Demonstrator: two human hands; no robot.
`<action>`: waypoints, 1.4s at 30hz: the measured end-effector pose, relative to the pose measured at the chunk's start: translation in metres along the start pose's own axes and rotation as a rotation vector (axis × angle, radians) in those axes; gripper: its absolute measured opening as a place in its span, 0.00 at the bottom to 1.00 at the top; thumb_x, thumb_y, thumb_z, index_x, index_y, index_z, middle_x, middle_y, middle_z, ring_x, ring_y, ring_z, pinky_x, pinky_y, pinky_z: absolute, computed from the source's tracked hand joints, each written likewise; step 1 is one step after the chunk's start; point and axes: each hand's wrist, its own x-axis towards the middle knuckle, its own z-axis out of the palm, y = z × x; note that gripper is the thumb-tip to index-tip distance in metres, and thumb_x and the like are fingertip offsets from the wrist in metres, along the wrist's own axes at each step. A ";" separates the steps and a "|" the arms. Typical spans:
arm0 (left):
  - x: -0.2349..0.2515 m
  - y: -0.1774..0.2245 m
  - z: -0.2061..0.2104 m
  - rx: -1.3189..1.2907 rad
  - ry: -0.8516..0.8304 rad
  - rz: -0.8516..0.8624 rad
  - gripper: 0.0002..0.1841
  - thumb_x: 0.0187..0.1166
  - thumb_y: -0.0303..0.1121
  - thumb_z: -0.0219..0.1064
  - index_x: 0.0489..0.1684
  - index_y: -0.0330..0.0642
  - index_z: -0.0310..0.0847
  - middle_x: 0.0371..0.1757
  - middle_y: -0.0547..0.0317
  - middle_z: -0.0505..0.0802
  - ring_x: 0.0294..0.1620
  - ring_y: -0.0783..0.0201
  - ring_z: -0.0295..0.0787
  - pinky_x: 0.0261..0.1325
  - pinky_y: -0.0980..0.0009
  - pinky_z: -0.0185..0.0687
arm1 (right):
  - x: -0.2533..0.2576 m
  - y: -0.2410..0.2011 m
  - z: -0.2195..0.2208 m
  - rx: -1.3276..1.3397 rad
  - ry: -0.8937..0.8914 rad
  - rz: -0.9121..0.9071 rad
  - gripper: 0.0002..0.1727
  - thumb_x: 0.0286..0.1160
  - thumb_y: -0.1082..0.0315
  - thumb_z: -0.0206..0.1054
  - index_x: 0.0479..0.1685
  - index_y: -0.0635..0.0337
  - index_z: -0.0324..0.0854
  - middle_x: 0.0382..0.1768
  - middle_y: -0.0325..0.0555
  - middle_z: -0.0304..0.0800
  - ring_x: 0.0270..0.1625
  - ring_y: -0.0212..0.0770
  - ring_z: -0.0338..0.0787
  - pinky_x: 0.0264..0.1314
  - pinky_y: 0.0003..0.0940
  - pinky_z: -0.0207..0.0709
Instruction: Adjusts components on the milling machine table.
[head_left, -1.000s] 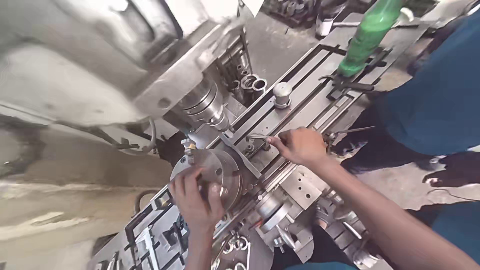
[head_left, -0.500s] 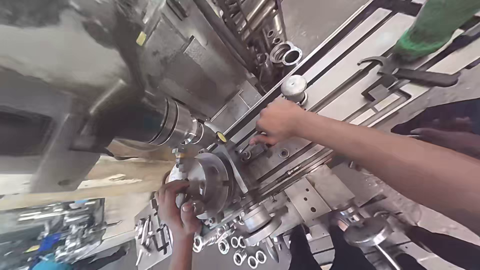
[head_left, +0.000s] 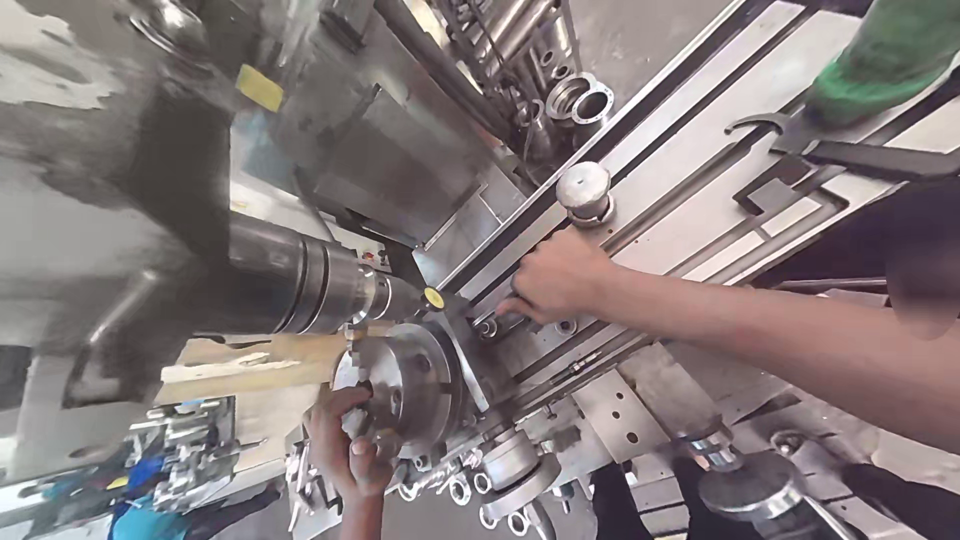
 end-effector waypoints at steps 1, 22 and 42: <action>0.000 0.000 0.001 0.002 0.005 0.003 0.40 0.83 0.71 0.38 0.48 0.42 0.84 0.48 0.56 0.91 0.57 0.61 0.85 0.65 0.59 0.78 | 0.002 0.005 0.003 -0.003 0.025 -0.028 0.42 0.87 0.32 0.40 0.16 0.58 0.75 0.16 0.49 0.77 0.22 0.55 0.84 0.22 0.52 0.69; 0.001 -0.004 -0.001 -0.051 -0.020 0.036 0.37 0.87 0.65 0.39 0.49 0.40 0.85 0.48 0.57 0.91 0.54 0.66 0.86 0.60 0.66 0.79 | 0.005 -0.008 -0.015 0.049 -0.208 0.182 0.42 0.83 0.27 0.44 0.28 0.59 0.80 0.24 0.52 0.81 0.31 0.58 0.86 0.30 0.56 0.71; 0.002 -0.006 0.006 0.112 0.029 0.054 0.35 0.86 0.59 0.38 0.54 0.38 0.84 0.51 0.47 0.91 0.57 0.49 0.85 0.66 0.46 0.74 | -0.022 -0.093 0.001 -0.058 -0.091 0.688 0.48 0.78 0.21 0.39 0.35 0.60 0.85 0.38 0.64 0.90 0.48 0.69 0.91 0.40 0.70 0.76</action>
